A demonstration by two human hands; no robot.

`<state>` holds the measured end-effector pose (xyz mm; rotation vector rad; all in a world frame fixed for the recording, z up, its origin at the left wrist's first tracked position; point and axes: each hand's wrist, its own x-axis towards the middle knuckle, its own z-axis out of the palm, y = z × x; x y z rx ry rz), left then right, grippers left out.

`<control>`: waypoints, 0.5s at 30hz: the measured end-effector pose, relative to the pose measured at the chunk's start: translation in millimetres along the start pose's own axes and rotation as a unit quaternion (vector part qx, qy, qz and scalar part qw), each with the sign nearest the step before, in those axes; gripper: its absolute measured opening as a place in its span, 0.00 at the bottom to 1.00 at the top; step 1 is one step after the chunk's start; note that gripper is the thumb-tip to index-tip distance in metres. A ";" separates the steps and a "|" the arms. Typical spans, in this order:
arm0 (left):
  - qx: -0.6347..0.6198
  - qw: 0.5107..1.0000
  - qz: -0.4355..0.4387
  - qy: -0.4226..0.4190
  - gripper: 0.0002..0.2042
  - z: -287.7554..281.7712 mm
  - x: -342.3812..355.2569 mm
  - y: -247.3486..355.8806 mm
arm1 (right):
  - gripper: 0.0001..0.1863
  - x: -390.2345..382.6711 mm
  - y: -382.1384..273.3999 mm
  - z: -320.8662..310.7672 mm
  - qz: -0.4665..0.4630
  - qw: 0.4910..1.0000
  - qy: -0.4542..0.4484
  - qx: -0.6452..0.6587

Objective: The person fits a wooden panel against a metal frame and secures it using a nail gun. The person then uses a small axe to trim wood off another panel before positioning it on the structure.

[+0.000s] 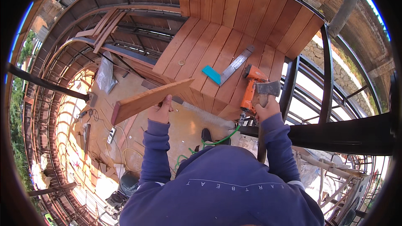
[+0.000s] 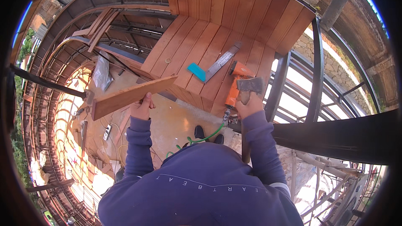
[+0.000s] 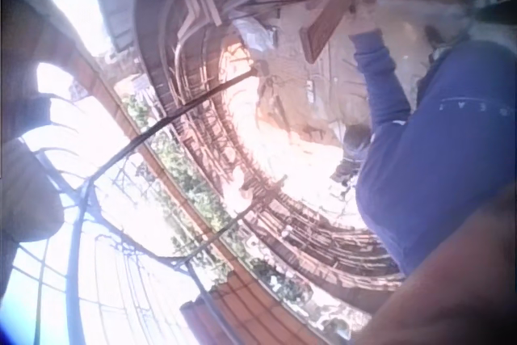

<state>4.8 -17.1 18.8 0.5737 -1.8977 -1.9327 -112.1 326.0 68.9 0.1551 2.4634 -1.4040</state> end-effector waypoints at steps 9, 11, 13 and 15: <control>-0.103 0.992 0.045 -0.065 0.19 -21.0 -34.7 -9.6 | 0.11 109.9 -42.8 91.8 -0.052 0.979 -0.139 0.139; -0.105 0.993 0.036 -0.024 0.21 -26.1 -31.9 -15.7 | 0.11 125.1 -59.0 122.4 -0.019 0.975 -0.146 0.163; -0.138 0.990 0.004 0.018 0.23 -37.8 -24.7 -30.1 | 0.10 145.3 -69.2 152.6 -0.002 0.973 -0.154 0.174; -0.155 0.987 -0.027 -0.027 0.24 -54.8 -20.9 -18.5 | 0.09 184.3 -61.2 176.7 -0.002 0.973 -0.158 0.171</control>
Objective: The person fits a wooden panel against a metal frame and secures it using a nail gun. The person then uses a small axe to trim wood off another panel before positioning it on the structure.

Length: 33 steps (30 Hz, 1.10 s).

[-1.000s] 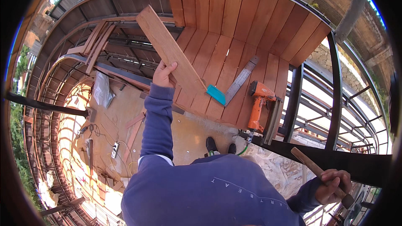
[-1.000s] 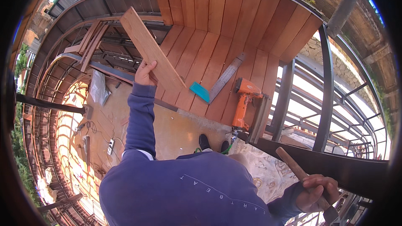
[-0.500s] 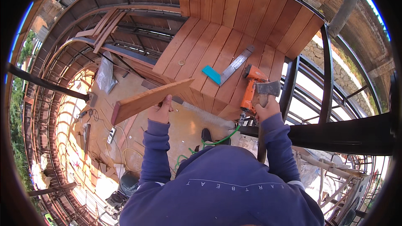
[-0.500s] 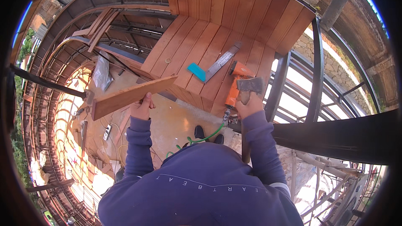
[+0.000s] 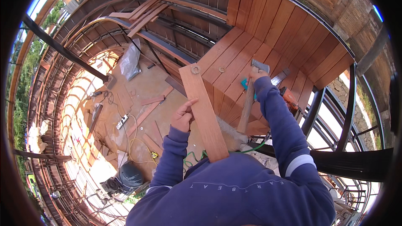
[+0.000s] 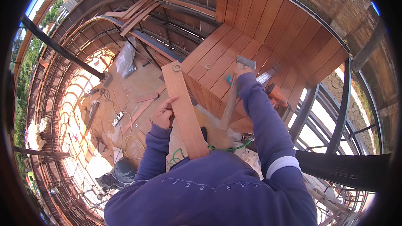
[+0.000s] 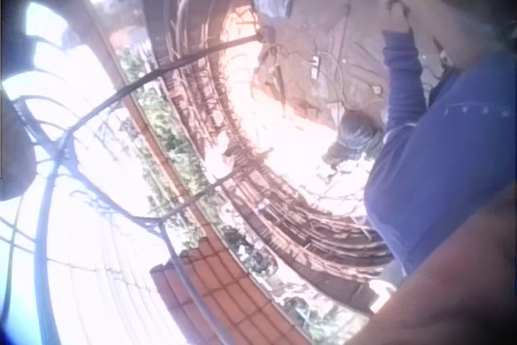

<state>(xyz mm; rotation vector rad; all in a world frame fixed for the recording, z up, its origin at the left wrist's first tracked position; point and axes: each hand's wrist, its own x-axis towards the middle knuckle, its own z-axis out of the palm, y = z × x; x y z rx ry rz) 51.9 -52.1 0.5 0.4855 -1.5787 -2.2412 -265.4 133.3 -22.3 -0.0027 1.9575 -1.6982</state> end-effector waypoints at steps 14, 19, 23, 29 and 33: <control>0.020 0.997 0.070 0.033 0.26 -60.3 63.3 31.0 | 0.19 180.7 42.3 22.1 -0.040 0.968 0.242 -0.060; 0.057 0.995 0.081 0.016 0.26 -63.5 79.3 25.4 | 0.19 175.7 45.1 10.9 -0.095 0.906 0.273 -0.311; 0.036 0.996 0.087 -0.008 0.25 -58.0 81.4 30.5 | 0.17 137.1 17.9 34.2 -0.062 0.911 0.216 -0.346; 0.027 0.995 0.084 -0.054 0.24 -43.6 95.6 26.2 | 0.20 72.6 10.5 20.6 -0.137 0.943 0.201 -0.226; 0.026 0.996 0.050 -0.064 0.24 -32.9 107.2 17.8 | 0.17 -22.7 10.1 25.8 -0.227 0.956 0.105 -0.155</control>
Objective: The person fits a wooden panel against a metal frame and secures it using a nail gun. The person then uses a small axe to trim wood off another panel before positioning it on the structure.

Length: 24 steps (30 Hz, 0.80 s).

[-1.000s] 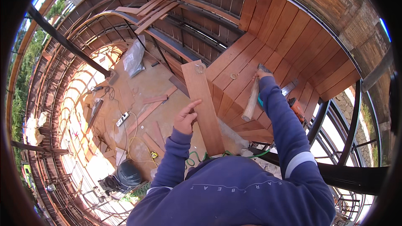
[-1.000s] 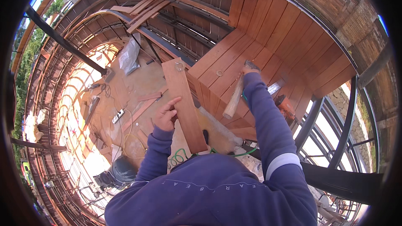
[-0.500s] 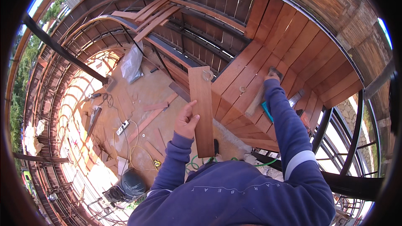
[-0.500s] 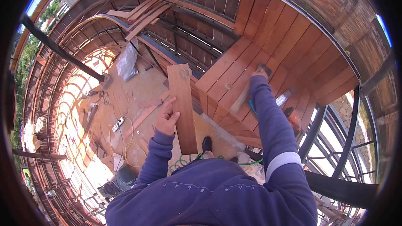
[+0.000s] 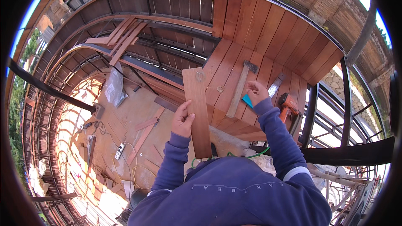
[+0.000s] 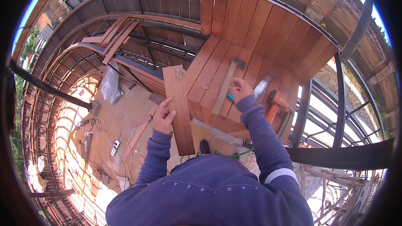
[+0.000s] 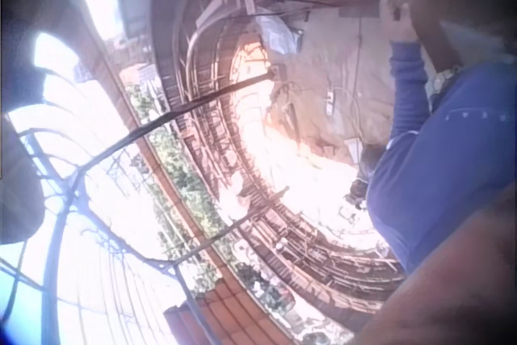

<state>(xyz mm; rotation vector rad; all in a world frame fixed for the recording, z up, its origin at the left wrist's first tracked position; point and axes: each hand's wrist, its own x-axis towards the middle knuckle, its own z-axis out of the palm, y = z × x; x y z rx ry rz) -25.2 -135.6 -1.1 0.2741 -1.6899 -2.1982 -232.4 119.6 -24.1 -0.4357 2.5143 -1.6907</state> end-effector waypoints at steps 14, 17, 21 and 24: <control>-0.087 0.990 -0.094 -0.052 0.21 79.4 55.7 -20.9 | 0.29 -134.1 -113.6 -8.2 -0.274 0.956 -0.036 -0.093; -0.147 0.973 -0.108 -0.139 0.20 87.3 57.9 -8.7 | 0.26 -105.9 -114.6 -19.0 -0.342 0.935 -0.065 -0.064; 0.333 0.910 0.156 -0.191 0.16 105.5 66.3 44.7 | 0.19 -77.1 -144.1 -41.8 -0.292 0.955 -0.041 0.025; 0.412 0.838 0.321 -0.158 0.10 117.9 95.0 61.0 | 0.21 -57.3 -152.2 -53.4 -0.183 0.974 -0.034 0.126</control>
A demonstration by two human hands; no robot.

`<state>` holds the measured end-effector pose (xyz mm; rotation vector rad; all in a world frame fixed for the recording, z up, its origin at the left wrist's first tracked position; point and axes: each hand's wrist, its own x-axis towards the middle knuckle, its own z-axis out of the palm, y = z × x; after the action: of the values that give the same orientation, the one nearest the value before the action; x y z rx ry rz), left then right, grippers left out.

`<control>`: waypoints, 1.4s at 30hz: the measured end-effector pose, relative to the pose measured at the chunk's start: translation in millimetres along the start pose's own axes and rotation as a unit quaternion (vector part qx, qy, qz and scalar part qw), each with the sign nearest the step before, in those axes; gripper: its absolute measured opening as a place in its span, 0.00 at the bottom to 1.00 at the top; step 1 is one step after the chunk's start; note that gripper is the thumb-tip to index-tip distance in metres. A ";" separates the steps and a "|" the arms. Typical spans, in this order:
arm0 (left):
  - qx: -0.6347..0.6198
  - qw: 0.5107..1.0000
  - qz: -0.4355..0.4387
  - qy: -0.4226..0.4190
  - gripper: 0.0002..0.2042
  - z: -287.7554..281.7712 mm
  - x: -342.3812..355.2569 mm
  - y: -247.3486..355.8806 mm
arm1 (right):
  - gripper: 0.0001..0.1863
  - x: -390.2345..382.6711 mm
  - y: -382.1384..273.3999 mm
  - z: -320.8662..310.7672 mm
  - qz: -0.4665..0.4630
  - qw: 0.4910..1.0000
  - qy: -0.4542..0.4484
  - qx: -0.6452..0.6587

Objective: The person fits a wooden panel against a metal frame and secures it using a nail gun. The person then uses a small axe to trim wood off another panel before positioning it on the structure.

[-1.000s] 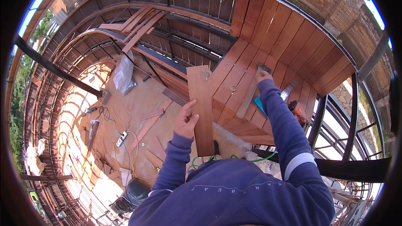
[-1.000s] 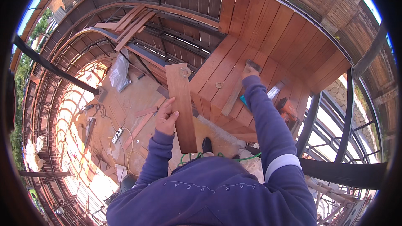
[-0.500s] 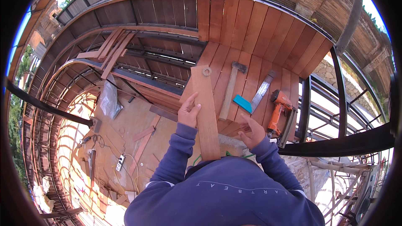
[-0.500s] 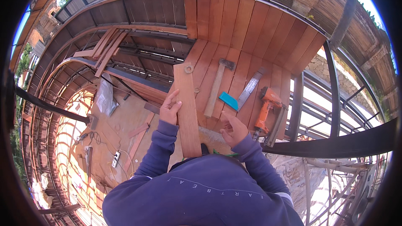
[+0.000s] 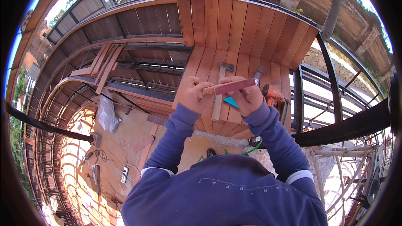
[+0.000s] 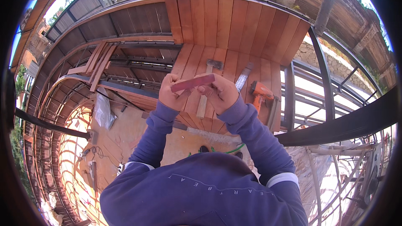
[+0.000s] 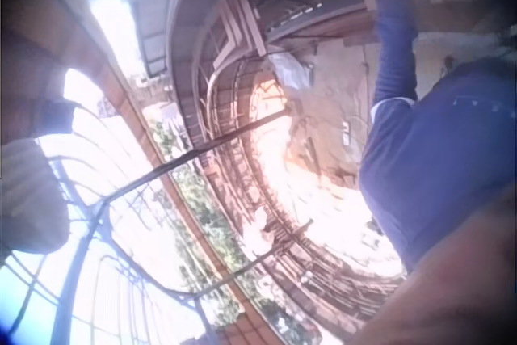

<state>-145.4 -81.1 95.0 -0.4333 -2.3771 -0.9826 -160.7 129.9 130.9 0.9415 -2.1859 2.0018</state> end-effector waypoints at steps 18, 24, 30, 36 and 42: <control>-0.221 0.928 -0.262 0.145 0.15 28.7 180.0 -259.2 | 0.24 -160.8 -149.5 -227.2 -0.135 0.224 0.419 -0.870; -0.002 0.961 -0.247 0.122 0.20 71.6 212.8 -292.8 | 0.21 -169.2 -137.3 -245.7 -0.147 0.250 0.400 -0.869; 0.106 0.946 -0.293 0.093 0.21 98.6 220.9 -318.1 | 0.19 -169.1 -135.5 -244.2 -0.149 0.274 0.413 -0.855; 0.086 0.949 -0.287 0.094 0.20 102.3 223.2 -294.7 | 0.17 -154.0 -131.4 -233.0 -0.164 0.312 0.425 -0.834; 0.096 0.944 -0.301 0.091 0.19 102.4 224.2 -298.1 | 0.18 -151.6 -131.4 -230.3 -0.164 0.300 0.429 -0.836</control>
<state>-503.5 -190.8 -1.5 0.4723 -2.4408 -0.9678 -63.0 403.4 225.5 -0.1874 -1.5636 -0.6036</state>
